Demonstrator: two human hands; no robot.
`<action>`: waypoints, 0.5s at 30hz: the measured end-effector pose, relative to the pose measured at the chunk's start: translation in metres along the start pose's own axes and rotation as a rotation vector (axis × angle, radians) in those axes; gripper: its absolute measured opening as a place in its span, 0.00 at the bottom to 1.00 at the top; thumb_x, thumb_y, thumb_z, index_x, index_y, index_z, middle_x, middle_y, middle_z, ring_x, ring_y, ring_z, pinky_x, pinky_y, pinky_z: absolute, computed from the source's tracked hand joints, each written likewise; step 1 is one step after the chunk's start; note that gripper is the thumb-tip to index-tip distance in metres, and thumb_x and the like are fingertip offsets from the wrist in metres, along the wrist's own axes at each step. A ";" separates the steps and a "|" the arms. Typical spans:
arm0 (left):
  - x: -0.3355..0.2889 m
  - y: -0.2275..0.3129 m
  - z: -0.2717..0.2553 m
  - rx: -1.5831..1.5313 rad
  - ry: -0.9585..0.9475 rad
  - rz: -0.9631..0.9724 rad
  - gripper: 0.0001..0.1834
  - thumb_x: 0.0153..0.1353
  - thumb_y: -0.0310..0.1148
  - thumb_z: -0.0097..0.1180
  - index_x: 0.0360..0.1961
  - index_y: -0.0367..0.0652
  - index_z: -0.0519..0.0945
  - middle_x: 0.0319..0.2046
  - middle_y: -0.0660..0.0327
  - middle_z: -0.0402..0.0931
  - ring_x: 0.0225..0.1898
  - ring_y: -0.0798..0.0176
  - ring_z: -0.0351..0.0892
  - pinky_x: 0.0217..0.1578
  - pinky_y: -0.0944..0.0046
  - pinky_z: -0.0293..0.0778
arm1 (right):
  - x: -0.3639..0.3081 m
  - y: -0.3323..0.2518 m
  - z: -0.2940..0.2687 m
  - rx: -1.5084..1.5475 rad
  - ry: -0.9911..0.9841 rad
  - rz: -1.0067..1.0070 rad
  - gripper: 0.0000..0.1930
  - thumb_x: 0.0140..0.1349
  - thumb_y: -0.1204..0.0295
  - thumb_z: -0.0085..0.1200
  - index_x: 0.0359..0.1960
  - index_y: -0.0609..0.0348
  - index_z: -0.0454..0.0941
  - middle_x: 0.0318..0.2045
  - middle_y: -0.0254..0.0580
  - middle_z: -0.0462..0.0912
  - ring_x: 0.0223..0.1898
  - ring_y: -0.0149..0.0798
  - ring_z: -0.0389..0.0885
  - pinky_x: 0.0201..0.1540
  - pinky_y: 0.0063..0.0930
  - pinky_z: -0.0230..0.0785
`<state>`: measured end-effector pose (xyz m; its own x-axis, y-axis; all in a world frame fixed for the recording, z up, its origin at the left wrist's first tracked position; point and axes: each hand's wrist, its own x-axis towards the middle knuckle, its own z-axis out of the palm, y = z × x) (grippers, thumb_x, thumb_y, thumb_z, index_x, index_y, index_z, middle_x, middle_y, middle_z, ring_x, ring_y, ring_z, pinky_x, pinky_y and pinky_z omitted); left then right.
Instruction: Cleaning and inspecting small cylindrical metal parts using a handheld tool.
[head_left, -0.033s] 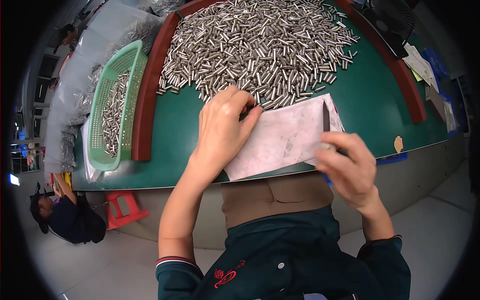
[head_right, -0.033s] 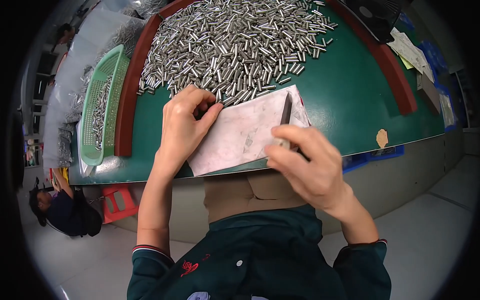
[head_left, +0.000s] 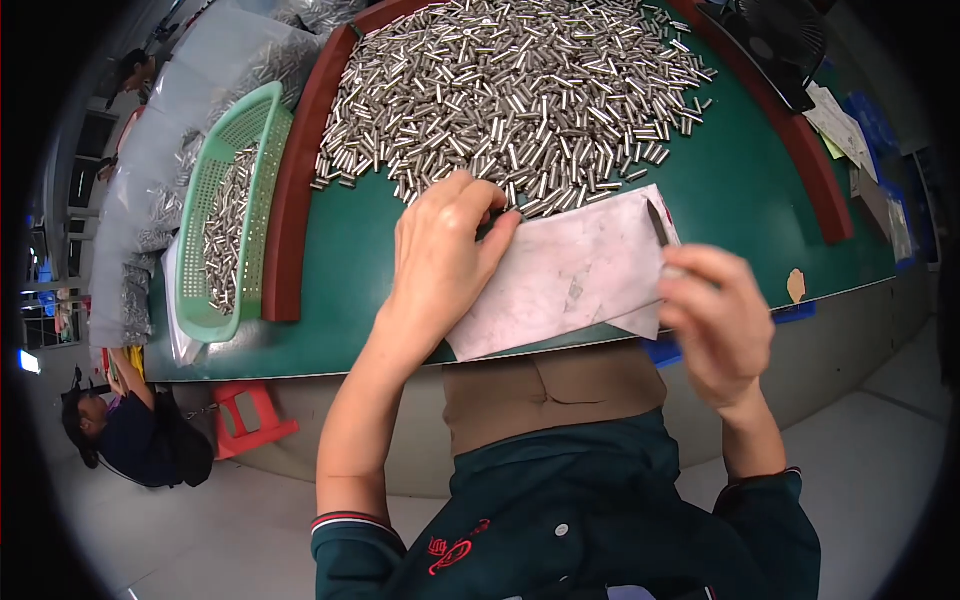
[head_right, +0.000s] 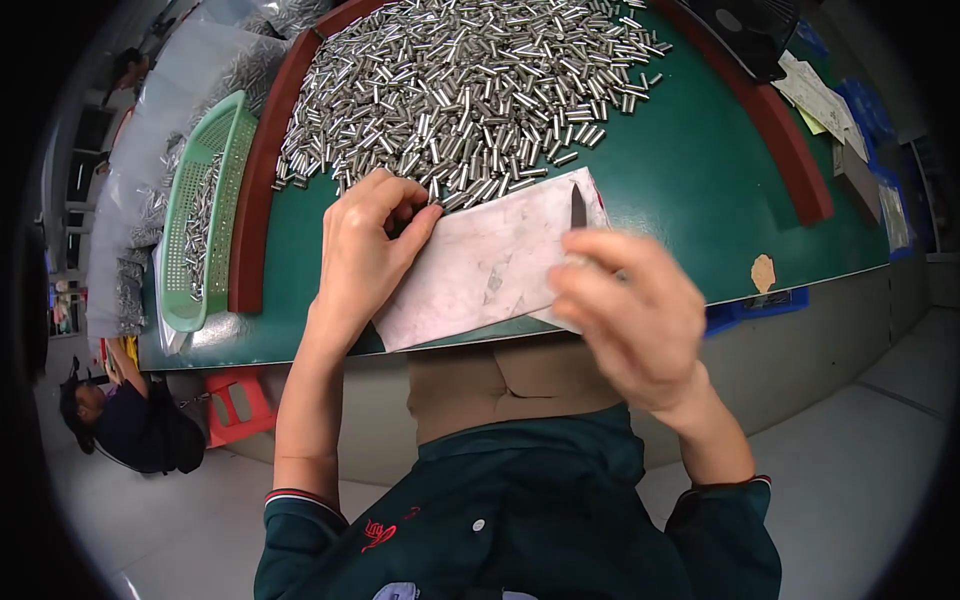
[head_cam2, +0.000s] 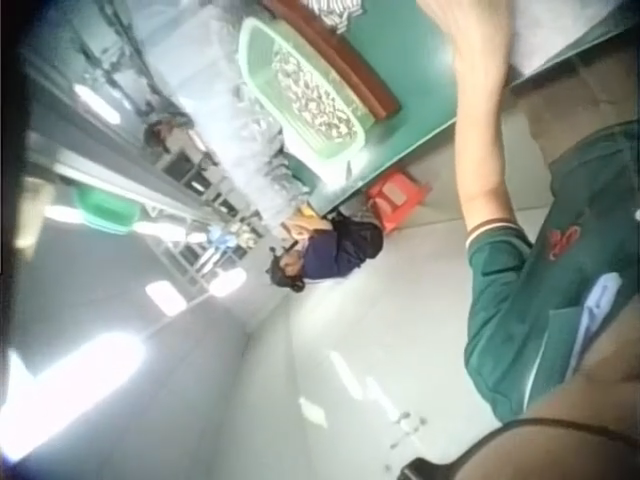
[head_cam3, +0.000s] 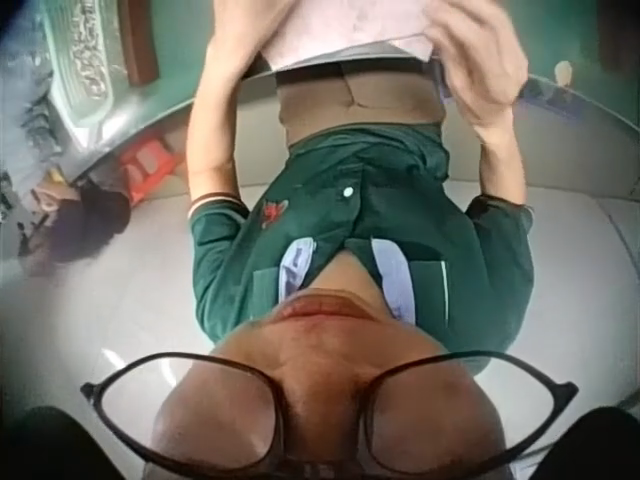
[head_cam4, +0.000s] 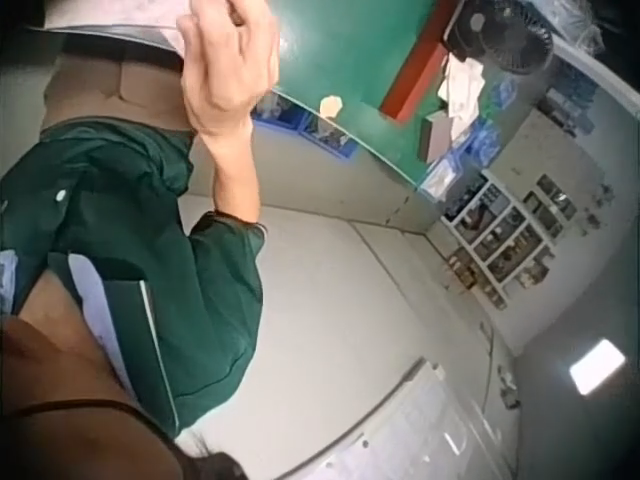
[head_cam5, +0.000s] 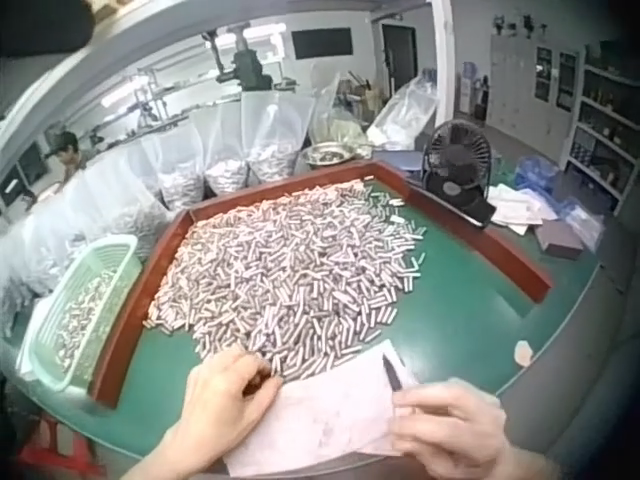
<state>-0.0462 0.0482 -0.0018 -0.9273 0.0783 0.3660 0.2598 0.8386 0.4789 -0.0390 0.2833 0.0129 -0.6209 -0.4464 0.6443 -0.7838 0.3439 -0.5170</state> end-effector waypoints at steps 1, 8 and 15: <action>0.000 -0.001 -0.001 0.042 0.011 0.038 0.05 0.43 0.24 0.59 0.21 0.37 0.75 0.18 0.60 0.69 0.18 0.64 0.70 0.20 0.67 0.66 | 0.000 0.006 -0.001 0.090 0.154 0.047 0.08 0.48 0.78 0.56 0.32 0.65 0.75 0.35 0.49 0.75 0.31 0.39 0.74 0.32 0.24 0.67; 0.001 0.004 -0.003 0.041 0.051 0.227 0.05 0.42 0.23 0.57 0.21 0.40 0.73 0.22 0.61 0.69 0.24 0.58 0.70 0.27 0.63 0.65 | 0.018 -0.006 0.011 0.589 0.281 0.361 0.07 0.51 0.80 0.54 0.32 0.69 0.74 0.31 0.44 0.77 0.34 0.34 0.73 0.37 0.22 0.66; -0.021 0.007 -0.003 -0.063 -0.018 0.121 0.06 0.41 0.24 0.60 0.22 0.40 0.75 0.21 0.62 0.69 0.22 0.61 0.68 0.26 0.64 0.63 | 0.035 0.005 0.035 0.410 0.144 0.075 0.05 0.53 0.74 0.51 0.28 0.64 0.72 0.27 0.40 0.75 0.28 0.31 0.69 0.32 0.21 0.62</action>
<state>-0.0238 0.0510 -0.0040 -0.8927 0.1867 0.4101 0.3858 0.7869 0.4816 -0.0644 0.2406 0.0127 -0.6937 -0.3032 0.6533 -0.6860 0.0015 -0.7276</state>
